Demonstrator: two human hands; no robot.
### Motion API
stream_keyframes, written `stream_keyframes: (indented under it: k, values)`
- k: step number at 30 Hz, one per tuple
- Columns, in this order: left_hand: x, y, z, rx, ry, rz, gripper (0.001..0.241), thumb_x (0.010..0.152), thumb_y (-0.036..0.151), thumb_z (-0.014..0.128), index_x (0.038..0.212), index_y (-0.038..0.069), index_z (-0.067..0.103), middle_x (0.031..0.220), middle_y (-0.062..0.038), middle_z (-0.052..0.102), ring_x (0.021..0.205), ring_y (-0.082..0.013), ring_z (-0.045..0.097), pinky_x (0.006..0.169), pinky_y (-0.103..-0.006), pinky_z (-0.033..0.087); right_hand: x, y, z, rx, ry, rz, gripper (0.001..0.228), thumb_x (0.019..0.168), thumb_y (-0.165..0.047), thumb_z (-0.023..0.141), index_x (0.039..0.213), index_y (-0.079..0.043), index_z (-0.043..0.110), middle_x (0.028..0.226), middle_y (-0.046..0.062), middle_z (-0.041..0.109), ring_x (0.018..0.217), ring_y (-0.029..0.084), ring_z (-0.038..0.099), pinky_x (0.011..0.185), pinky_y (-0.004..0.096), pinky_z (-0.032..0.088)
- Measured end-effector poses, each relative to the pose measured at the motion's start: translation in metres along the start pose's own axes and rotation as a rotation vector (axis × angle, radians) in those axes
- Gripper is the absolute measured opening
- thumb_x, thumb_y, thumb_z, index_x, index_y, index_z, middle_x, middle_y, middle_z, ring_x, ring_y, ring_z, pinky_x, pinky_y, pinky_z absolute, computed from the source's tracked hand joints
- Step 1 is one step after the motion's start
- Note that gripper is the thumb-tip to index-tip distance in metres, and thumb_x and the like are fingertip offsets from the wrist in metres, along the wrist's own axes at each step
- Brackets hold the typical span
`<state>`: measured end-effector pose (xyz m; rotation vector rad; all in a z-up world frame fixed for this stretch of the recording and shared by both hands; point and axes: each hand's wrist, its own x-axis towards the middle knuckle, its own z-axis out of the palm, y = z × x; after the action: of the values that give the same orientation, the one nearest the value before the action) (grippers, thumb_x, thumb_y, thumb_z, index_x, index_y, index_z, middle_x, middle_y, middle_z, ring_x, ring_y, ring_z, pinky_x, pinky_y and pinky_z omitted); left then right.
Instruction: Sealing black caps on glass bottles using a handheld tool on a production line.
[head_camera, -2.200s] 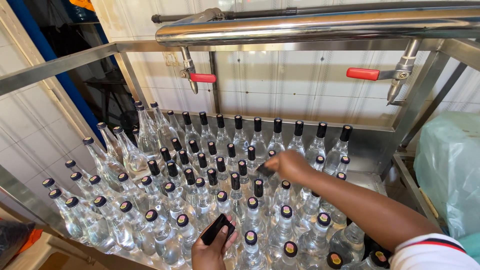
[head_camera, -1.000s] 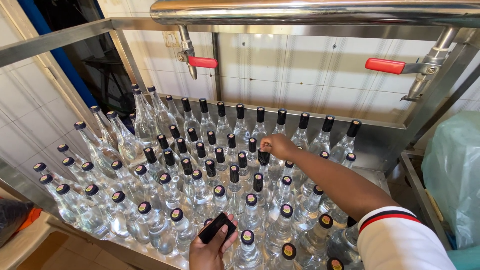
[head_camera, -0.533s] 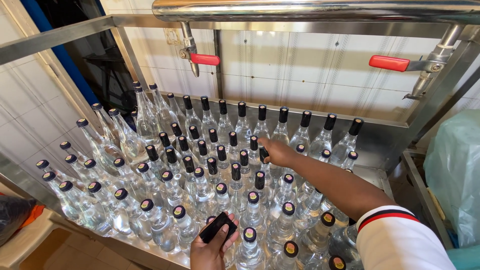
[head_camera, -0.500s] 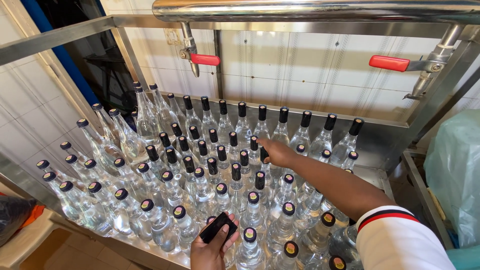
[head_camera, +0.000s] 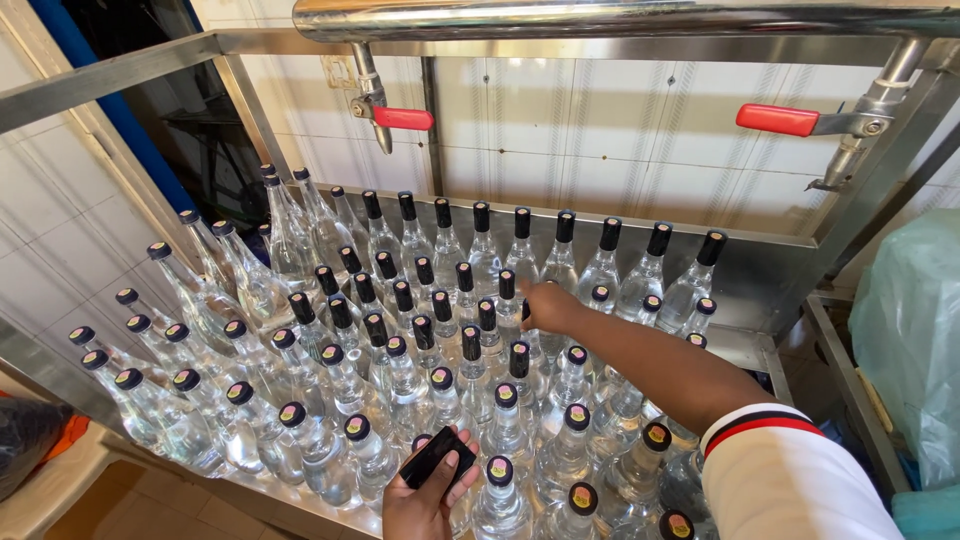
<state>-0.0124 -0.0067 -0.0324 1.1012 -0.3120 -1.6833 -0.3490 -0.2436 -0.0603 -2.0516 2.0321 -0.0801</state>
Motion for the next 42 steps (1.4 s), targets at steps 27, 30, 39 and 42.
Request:
stream_keyframes:
  k: [27,30,39,42]
  values:
    - [-0.005,0.009,-0.006,0.019,0.031,0.019,0.043,0.095,-0.008,0.074,0.136,-0.02,0.075,0.13,-0.035,0.081,0.112,-0.0478,0.079,0.091,-0.0509,0.063,0.083,0.05,0.062,-0.215,-0.025,-0.341,0.029,0.073,-0.002,0.088,0.09,-0.024,0.079,0.109,0.0,0.069,0.093,0.024,0.068,0.082,0.041,0.054]
    - [0.002,0.006,-0.01,0.02,0.048,-0.034,0.043,0.093,-0.007,0.077,0.135,-0.019,0.076,0.131,-0.035,0.081,0.115,-0.0489,0.079,0.089,-0.0492,0.064,0.082,0.063,0.093,-0.162,0.037,-0.44,0.034,0.068,0.006,0.087,0.076,-0.018,0.065,0.092,0.002,0.063,0.085,0.022,0.061,0.077,0.04,0.047]
    - [0.003,0.005,-0.005,-0.046,0.047,-0.06,0.059,0.082,-0.02,0.079,0.139,-0.022,0.062,0.128,-0.042,0.073,0.108,-0.0567,0.074,0.093,-0.0593,0.065,-0.101,-0.056,-0.071,0.052,0.201,-0.256,0.055,0.103,-0.03,0.079,0.153,-0.016,0.065,0.163,0.018,0.055,0.146,0.046,0.055,0.115,0.062,0.049]
    - [0.016,-0.016,-0.016,0.069,-0.153,-0.053,0.043,0.079,-0.014,0.086,0.121,-0.019,0.079,0.108,-0.035,0.081,0.098,-0.0498,0.079,0.083,-0.0598,0.069,-0.259,-0.145,-0.11,0.392,0.259,-0.28,0.025,0.096,-0.026,0.085,0.12,-0.023,0.078,0.107,-0.005,0.08,0.097,0.011,0.078,0.087,0.026,0.068]
